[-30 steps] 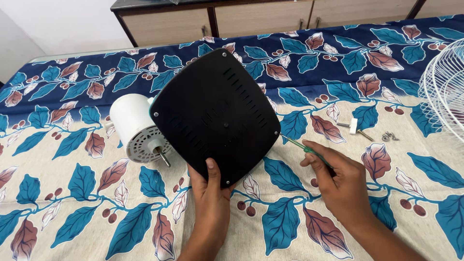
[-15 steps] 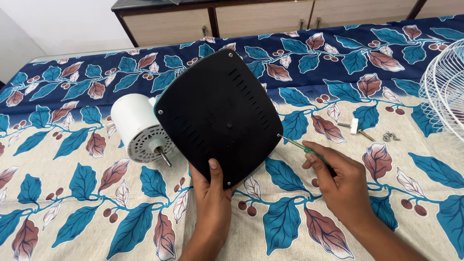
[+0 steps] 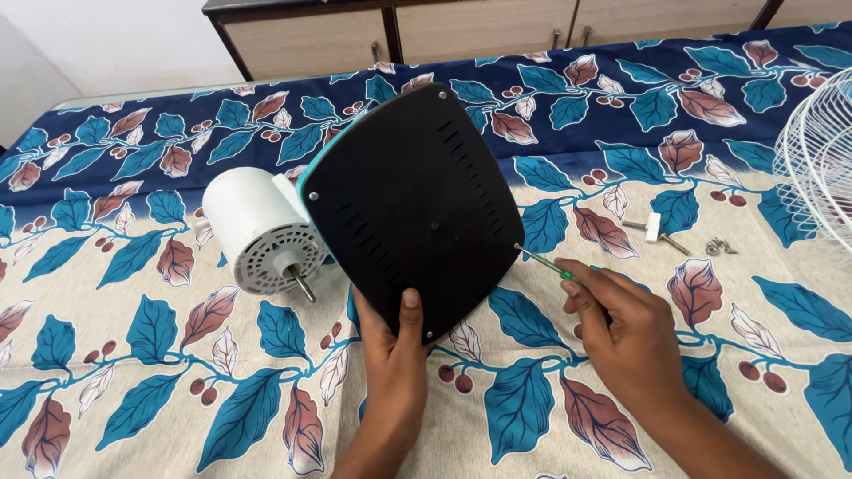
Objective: The person assembles a small table fan by attaching the motor housing to the stand and securing it with screws. They use a screwdriver to tighten the screws on the base and neck of the fan.
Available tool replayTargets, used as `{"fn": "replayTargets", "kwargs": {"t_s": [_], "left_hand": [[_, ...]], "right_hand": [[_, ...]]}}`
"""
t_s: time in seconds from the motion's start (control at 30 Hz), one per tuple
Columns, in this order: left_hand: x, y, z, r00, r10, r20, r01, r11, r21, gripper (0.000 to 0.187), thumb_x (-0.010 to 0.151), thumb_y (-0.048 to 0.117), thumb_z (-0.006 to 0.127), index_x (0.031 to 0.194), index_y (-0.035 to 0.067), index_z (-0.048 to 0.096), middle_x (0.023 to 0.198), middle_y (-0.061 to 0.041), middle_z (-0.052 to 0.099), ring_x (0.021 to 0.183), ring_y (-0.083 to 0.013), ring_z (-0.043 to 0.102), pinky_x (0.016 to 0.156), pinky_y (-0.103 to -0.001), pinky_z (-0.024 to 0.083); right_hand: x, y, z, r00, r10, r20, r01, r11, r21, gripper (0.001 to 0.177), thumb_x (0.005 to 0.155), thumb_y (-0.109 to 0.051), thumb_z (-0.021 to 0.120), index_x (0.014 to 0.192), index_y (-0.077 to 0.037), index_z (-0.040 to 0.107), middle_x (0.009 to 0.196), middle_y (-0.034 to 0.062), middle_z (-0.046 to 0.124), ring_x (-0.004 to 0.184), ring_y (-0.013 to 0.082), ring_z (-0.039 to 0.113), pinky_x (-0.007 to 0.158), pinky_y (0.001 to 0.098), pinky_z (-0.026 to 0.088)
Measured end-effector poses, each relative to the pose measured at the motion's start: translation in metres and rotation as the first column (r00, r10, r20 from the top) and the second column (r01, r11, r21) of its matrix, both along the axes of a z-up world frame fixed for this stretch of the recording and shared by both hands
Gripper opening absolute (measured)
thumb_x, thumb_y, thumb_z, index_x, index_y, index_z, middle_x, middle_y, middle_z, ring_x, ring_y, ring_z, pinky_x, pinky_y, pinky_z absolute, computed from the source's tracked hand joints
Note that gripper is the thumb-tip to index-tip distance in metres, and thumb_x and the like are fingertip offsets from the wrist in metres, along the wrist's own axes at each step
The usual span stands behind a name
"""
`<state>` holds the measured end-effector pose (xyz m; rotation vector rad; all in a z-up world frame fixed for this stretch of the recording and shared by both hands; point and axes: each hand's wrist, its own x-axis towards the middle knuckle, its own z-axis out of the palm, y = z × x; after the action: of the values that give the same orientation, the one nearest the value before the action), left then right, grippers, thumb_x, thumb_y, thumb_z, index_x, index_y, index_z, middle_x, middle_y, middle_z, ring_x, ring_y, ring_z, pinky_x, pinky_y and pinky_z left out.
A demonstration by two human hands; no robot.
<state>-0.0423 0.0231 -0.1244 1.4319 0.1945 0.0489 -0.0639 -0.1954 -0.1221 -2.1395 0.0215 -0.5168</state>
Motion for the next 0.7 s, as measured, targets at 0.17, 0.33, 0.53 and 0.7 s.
{"fn": "replayTargets", "kwargs": {"t_s": [0.17,0.33,0.53,0.7], "left_hand": [[-0.002,-0.001,-0.008,0.986,-0.025,0.162,0.006,0.993,0.117,0.083,0.095,0.052,0.051,0.160,0.011,0.018,0.142,-0.022,0.057,0.134,-0.0306,0.058,0.106,-0.039,0.050],[-0.002,-0.001,-0.008,0.978,-0.033,0.204,0.001,0.988,0.156,0.082,0.096,0.051,0.052,0.158,0.006,0.023,0.135,-0.023,0.063,0.128,-0.0301,0.064,0.104,-0.038,0.051],[-0.003,-0.001,-0.010,0.982,-0.037,0.187,0.002,0.983,0.184,0.087,0.096,0.052,0.052,0.159,0.005,0.017,0.135,-0.024,0.062,0.128,-0.0304,0.063,0.105,-0.039,0.050],[-0.001,0.001,-0.012,0.975,-0.050,0.217,0.016,0.988,0.156,0.086,0.096,0.052,0.052,0.159,0.005,0.017,0.138,-0.024,0.060,0.130,-0.0310,0.062,0.107,-0.039,0.049]], "right_hand": [[0.000,0.001,0.000,0.999,0.014,0.044,-0.013,1.000,-0.026,0.025,0.097,-0.008,0.064,0.119,-0.007,0.075,0.073,0.0059,0.070,0.056,0.0084,0.062,0.050,0.0249,0.048],[0.002,0.004,-0.003,1.000,-0.013,-0.002,0.013,0.997,0.074,0.023,0.096,-0.010,0.064,0.114,-0.003,0.076,0.066,0.0050,0.067,0.052,0.0072,0.054,0.044,0.0253,0.041],[0.003,0.008,-0.010,0.998,0.007,-0.069,0.008,0.978,0.210,0.023,0.098,-0.014,0.062,0.112,-0.001,0.076,0.056,0.0028,0.060,0.044,0.0060,0.046,0.041,0.0246,0.037],[0.005,0.007,-0.011,0.996,-0.020,-0.086,0.041,0.967,0.251,0.025,0.098,-0.017,0.062,0.110,-0.001,0.077,0.055,0.0008,0.055,0.045,0.0053,0.043,0.042,0.0246,0.034]]}}
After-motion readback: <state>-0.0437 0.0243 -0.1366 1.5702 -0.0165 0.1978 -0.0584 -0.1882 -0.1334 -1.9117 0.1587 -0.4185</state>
